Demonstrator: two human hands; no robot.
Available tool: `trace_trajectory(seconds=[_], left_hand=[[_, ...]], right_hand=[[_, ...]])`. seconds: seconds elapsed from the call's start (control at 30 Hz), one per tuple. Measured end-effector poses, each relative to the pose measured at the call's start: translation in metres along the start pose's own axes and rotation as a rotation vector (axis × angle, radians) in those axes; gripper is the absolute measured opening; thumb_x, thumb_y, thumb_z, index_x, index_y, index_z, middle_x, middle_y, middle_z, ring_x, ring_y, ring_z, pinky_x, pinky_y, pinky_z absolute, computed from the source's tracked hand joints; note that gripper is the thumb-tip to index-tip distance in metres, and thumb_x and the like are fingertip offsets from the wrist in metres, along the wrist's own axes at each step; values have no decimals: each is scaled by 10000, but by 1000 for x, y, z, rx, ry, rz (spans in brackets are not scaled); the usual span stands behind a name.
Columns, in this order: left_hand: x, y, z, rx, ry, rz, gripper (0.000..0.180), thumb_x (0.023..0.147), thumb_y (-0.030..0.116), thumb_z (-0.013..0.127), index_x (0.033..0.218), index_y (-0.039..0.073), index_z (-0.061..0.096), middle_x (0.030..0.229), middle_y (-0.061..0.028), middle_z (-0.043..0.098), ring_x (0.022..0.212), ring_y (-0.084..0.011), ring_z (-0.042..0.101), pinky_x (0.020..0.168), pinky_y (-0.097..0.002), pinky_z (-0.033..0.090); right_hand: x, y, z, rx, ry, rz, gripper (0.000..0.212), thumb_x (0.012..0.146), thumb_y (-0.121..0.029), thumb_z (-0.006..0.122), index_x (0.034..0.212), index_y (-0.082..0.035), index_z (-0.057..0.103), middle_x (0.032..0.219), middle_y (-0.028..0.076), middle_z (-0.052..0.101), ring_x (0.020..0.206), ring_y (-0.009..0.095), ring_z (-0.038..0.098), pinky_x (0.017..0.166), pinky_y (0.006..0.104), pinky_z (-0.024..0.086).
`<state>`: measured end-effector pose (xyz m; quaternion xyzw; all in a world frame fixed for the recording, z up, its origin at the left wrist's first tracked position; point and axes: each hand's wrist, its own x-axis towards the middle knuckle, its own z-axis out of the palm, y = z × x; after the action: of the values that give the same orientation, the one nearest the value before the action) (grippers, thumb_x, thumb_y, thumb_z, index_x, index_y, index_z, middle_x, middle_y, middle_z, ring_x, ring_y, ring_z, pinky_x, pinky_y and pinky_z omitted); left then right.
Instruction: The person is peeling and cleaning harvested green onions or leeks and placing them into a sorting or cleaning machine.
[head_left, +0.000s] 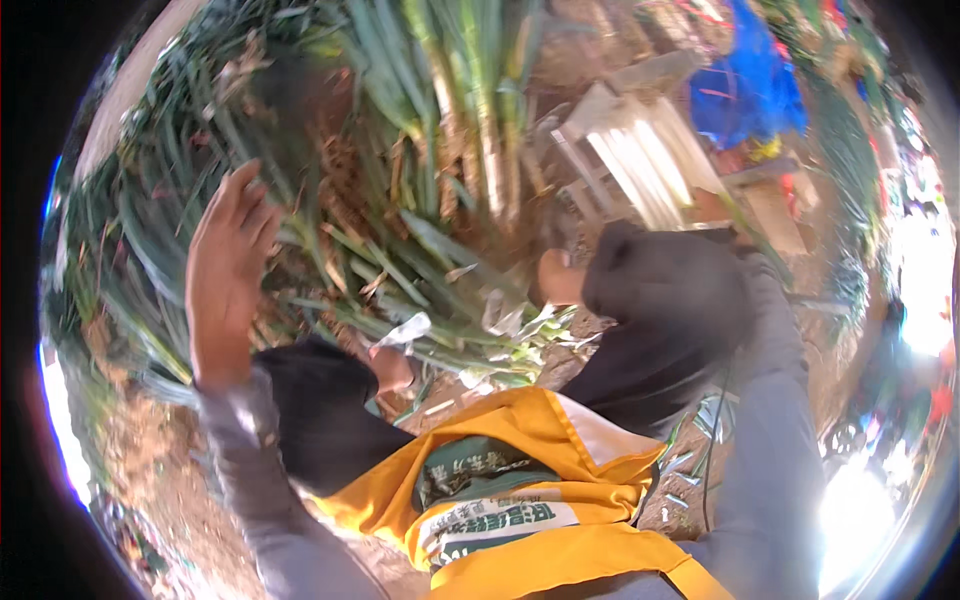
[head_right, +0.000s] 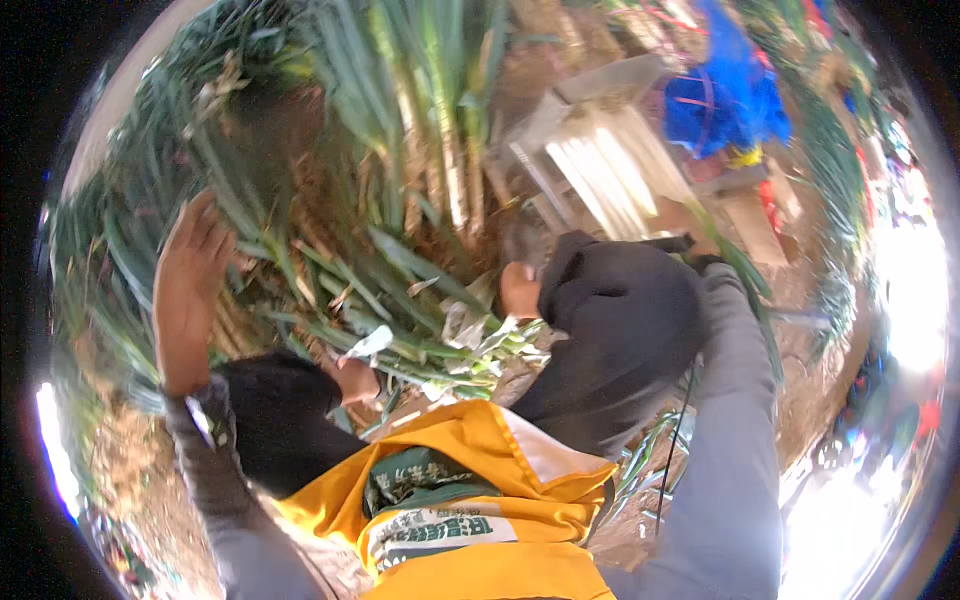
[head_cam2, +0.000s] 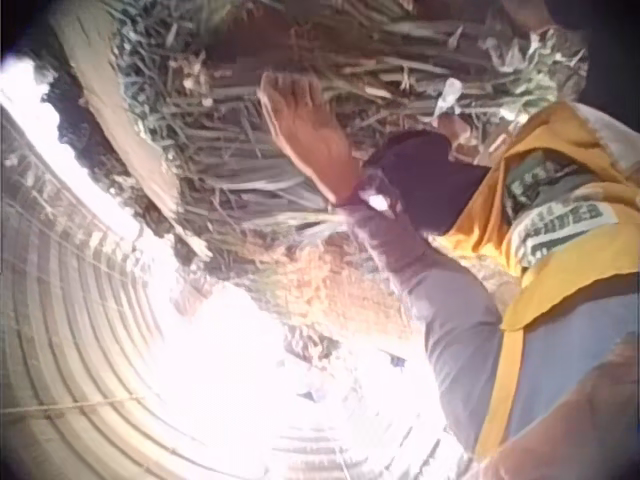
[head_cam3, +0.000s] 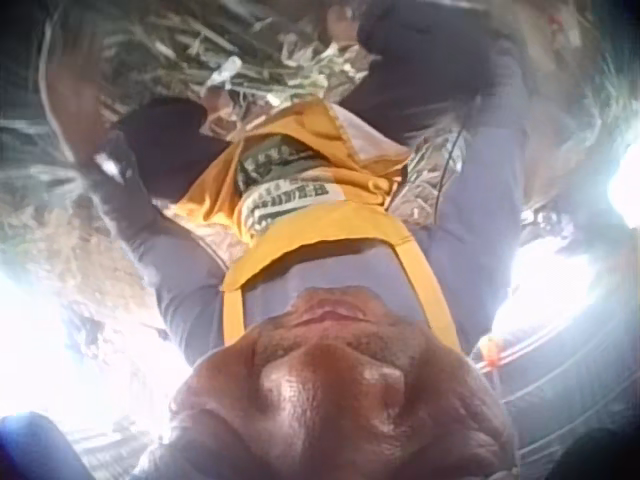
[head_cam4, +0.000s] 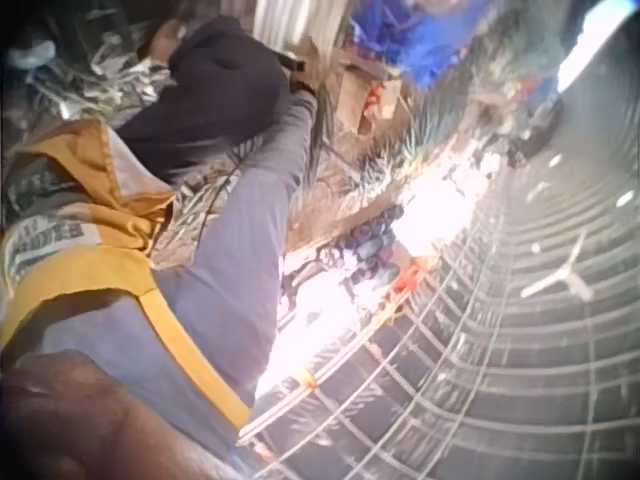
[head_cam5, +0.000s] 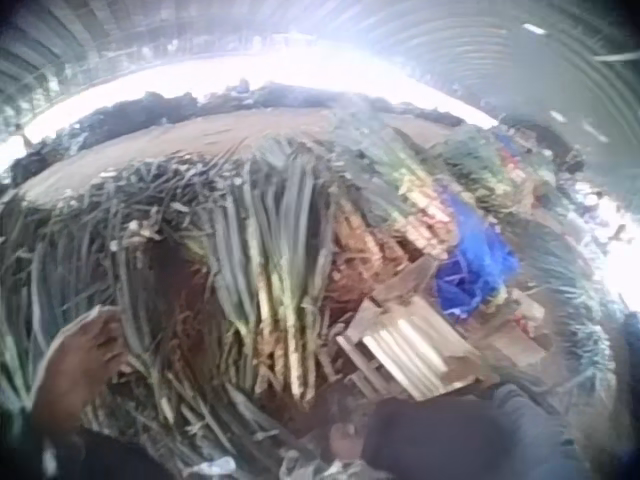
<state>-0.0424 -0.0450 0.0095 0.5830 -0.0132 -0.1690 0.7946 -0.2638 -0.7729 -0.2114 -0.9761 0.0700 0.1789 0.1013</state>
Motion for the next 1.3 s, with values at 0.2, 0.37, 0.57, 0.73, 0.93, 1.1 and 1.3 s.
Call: trace_trajectory(seconds=[0.2, 0.37, 0.57, 0.73, 0.93, 1.1, 1.3], left_hand=[[2, -4, -8, -142, -65, 11, 379, 1045, 274, 587, 1308, 4, 616, 1110, -26, 677, 983, -134, 653, 965, -333, 500], [-4, 15, -9, -117, 32, 41, 416, 1044, 310, 593, 1333, 12, 574, 1065, 20, 613, 982, -97, 578, 997, -310, 457], [-20, 18, -41, -276, 78, 131, 354, 1038, 271, 597, 1272, 7, 627, 1059, -33, 696, 925, -125, 654, 930, -321, 493], [-44, 33, -56, -250, 121, 185, 351, 1052, 254, 574, 1308, 13, 582, 1023, 6, 649, 896, -96, 607, 972, -328, 488], [-59, 45, -58, -306, 469, 105, 313, 1061, 258, 563, 1249, 9, 592, 921, -35, 608, 759, -136, 585, 743, -326, 523], [-54, 40, -90, -205, 149, 162, 368, 1074, 231, 522, 1362, 3, 511, 1008, -4, 647, 907, -91, 618, 922, -322, 492], [-62, 41, -93, -316, 146, 143, 382, 1070, 222, 530, 1360, -25, 502, 1011, -3, 633, 866, -100, 604, 890, -300, 473]], right_hand=[[11, -20, -104, 442, 181, 253, 476, 972, -341, 643, 1313, -11, 617, 1097, 93, 681, 849, 177, 658, 761, 313, 542], [32, -178, -228, 611, 357, 94, 498, 1010, -362, 614, 1340, 10, 595, 1024, 82, 694, 824, 129, 658, 722, 280, 546], [123, -415, -159, 487, -80, -287, 465, 999, -315, 634, 1345, -7, 597, 970, 96, 720, 796, 147, 698, 711, 292, 566], [189, -581, 16, 627, -255, -444, 306, 1010, -208, 616, 1186, 39, 653, 955, 127, 725, 784, 174, 706, 690, 319, 590], [150, -690, 181, 492, -287, -332, 367, 914, -335, 671, 995, 23, 681, 870, 183, 721, 791, 341, 722, 695, 451, 559], [128, -691, 224, 338, -159, -171, 325, 854, -310, 656, 983, -18, 720, 983, 223, 710, 948, 441, 676, 847, 519, 533], [137, -652, 165, 681, -138, -204, 337, 840, -321, 657, 949, -5, 696, 951, 211, 712, 836, 490, 659, 738, 510, 533]])
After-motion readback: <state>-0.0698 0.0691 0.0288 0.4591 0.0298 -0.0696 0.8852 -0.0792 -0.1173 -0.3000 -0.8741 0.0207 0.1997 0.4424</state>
